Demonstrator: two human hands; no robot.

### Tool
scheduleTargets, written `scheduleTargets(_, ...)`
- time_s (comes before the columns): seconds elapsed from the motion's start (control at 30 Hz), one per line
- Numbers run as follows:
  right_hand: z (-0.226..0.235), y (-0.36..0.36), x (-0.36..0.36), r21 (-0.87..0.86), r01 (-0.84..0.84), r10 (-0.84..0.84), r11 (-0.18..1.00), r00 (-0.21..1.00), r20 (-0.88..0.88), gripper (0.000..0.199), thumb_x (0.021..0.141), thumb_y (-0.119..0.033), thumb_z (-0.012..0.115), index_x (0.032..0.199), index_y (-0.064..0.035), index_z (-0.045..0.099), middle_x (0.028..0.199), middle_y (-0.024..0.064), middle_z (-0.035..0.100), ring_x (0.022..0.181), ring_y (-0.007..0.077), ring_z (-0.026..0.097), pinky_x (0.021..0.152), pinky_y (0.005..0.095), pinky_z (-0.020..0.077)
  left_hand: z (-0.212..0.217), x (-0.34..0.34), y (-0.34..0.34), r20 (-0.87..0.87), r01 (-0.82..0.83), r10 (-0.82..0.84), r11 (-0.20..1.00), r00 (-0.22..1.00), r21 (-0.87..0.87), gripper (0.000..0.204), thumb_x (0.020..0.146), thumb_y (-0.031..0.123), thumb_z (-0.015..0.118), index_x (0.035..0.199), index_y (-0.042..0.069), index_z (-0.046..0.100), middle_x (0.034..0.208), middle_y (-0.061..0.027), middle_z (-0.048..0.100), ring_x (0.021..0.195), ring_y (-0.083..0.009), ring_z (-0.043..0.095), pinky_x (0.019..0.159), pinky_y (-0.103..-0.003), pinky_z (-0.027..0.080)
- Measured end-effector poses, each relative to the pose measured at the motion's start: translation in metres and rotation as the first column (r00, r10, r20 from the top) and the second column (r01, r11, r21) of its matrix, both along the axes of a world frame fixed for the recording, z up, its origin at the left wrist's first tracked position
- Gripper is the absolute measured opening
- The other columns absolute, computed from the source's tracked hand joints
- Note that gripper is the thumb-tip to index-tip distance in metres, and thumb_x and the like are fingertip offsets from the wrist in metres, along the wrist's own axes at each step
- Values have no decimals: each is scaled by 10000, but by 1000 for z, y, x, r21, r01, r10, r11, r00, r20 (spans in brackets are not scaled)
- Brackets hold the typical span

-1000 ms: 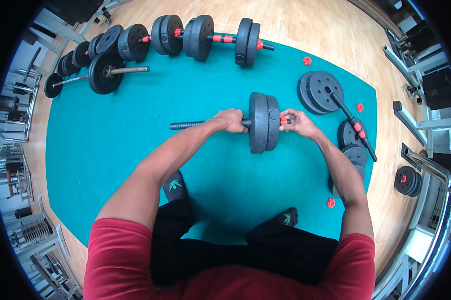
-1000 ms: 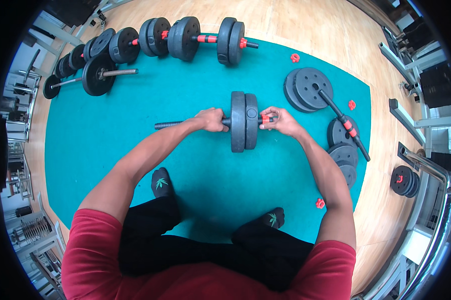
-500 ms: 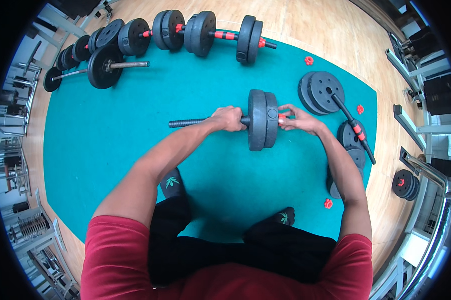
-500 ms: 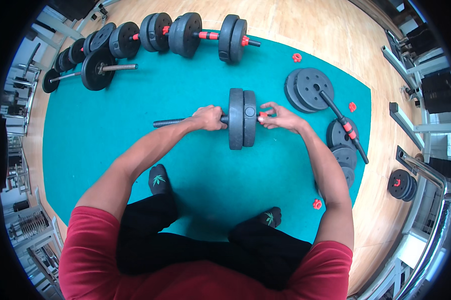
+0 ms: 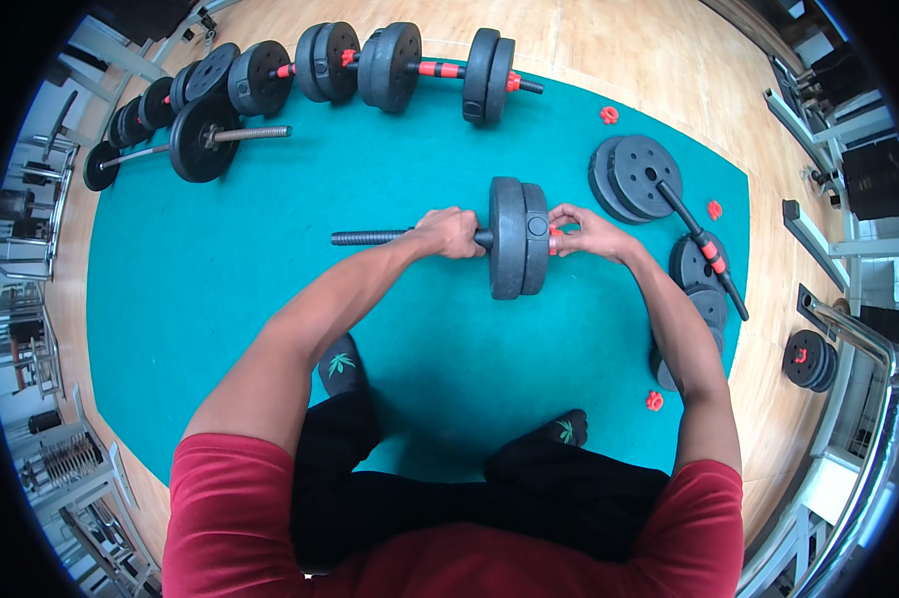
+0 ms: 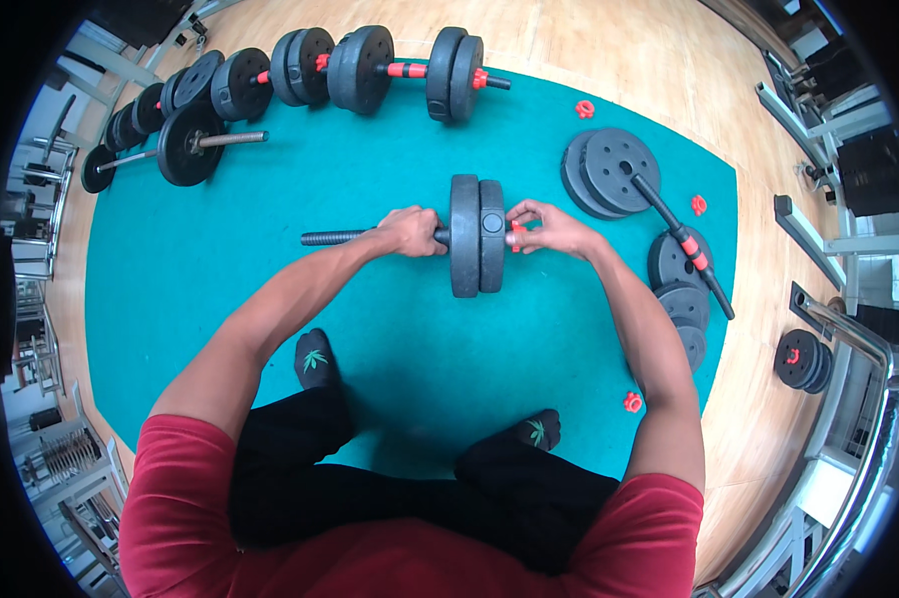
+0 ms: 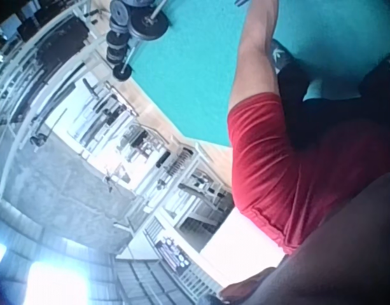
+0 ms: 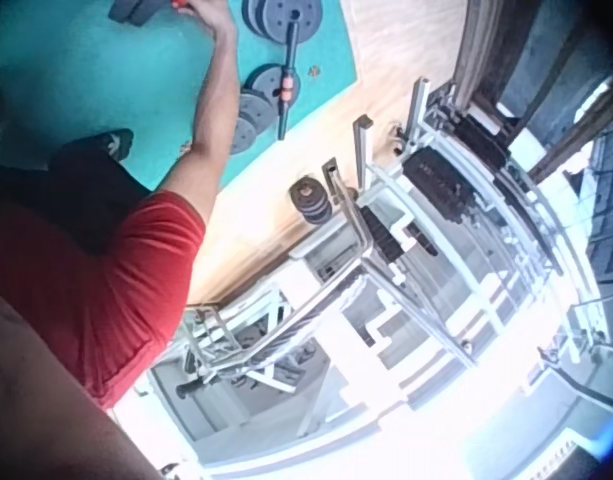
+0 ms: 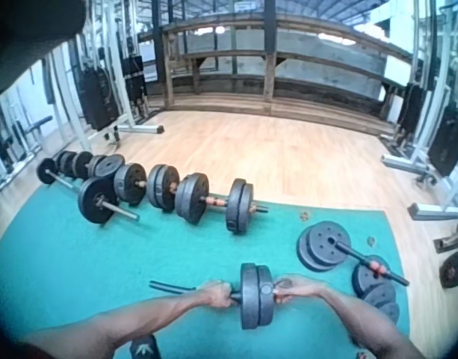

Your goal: The person assembles a dumbbell by sliding weight plates onto a bar and twisting red collars onto the ends to secure them. They add multiple plates to each side of the bar while kneeling on a gym mat.

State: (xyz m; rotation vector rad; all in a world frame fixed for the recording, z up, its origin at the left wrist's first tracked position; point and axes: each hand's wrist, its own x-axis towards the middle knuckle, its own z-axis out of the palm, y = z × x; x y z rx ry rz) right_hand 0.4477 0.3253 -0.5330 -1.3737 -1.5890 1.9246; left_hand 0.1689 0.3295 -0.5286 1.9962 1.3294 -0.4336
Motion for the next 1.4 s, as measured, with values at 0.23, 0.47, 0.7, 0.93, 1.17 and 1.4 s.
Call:
scheduleTargets(0.23,-5,9,-3,-321,-11,35,947,997,71,389,976,-358,566,1082,16,589,916,124,659,678,139,630,627,263,548,-3,-3,5,-57,8,-8,1000,998,-6,356,781,380,682,1016,114,714,981,-142,702,969,-327,657,821,-471,518)
scheduleTargets(0.47,-15,23,3,-576,-18,44,817,999,31,413,993,-379,522,1022,28,584,876,147,676,616,152,624,537,273,534,-7,-1,2,-20,51,-50,998,999,34,352,773,382,688,989,106,718,945,-144,705,941,-336,661,801,-477,521)
scheduleTargets(0.7,-5,3,-7,-360,66,-1,931,984,177,635,964,-594,410,1164,-7,544,1020,158,641,850,228,679,722,337,581,-8,-7,8,-35,59,-56,996,998,68,351,770,390,691,977,108,722,956,-150,706,956,-335,660,815,-469,520)
scheduleTargets(0.93,3,-14,0,389,-199,126,899,971,205,423,840,-228,759,1164,-33,568,1077,95,657,997,186,635,868,366,507,-5,-5,12,2,59,-60,996,998,73,373,748,393,698,946,77,716,897,-178,703,906,-355,665,784,-468,526)
scheduleTargets(1.17,-20,6,-2,-48,-15,19,999,996,85,403,966,-368,567,1025,29,606,805,139,685,765,177,679,722,349,560,-11,-4,13,-13,57,-56,992,998,109,326,763,371,697,946,102,722,912,-176,700,921,-350,661,794,-475,521)
scheduleTargets(1.4,-28,6,3,-185,27,0,982,990,142,592,936,-526,546,1083,46,587,1002,201,657,864,239,678,771,366,564,5,2,10,-2,87,-88,988,996,128,301,762,342,708,947,105,722,907,-180,698,924,-361,656,803,-476,517)
